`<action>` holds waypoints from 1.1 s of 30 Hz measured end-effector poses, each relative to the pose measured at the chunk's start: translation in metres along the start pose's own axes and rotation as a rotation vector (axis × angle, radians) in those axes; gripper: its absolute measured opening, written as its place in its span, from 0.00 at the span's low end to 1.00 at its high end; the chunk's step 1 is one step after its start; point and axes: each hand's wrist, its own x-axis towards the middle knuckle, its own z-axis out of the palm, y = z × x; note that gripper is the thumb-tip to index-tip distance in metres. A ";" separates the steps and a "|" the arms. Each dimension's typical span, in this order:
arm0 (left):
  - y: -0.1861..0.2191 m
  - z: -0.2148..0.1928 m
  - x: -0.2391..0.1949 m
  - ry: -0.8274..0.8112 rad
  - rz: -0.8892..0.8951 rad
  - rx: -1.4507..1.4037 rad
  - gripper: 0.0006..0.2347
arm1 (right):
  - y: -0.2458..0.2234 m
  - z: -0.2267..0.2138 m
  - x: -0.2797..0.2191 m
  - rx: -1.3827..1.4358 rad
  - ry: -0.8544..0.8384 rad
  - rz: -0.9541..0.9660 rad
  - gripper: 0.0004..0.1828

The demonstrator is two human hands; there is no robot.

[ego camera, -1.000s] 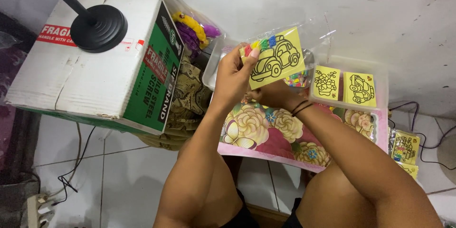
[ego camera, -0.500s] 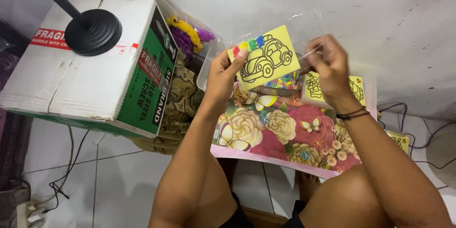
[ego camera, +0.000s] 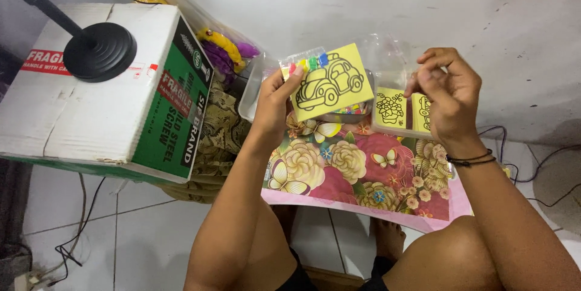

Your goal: The person sits on the floor and packs small yellow cards with black drawings into clear plastic bags. They also add small colorful plastic pieces into the bags. The person places the filled bags on the floor next to them.

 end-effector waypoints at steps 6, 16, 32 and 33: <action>-0.019 0.006 0.006 -0.143 -0.103 0.138 0.10 | -0.009 -0.001 -0.005 -0.098 -0.112 -0.015 0.05; -0.066 0.006 0.012 -0.205 -0.189 0.014 0.16 | 0.002 -0.004 0.004 -0.132 -0.199 -0.084 0.08; -0.037 0.025 0.003 -0.267 -0.212 -0.029 0.17 | 0.008 -0.011 0.008 -0.276 -0.378 0.020 0.08; -0.040 0.023 0.004 -0.263 -0.220 -0.044 0.17 | 0.006 -0.011 0.010 -0.264 -0.400 0.049 0.08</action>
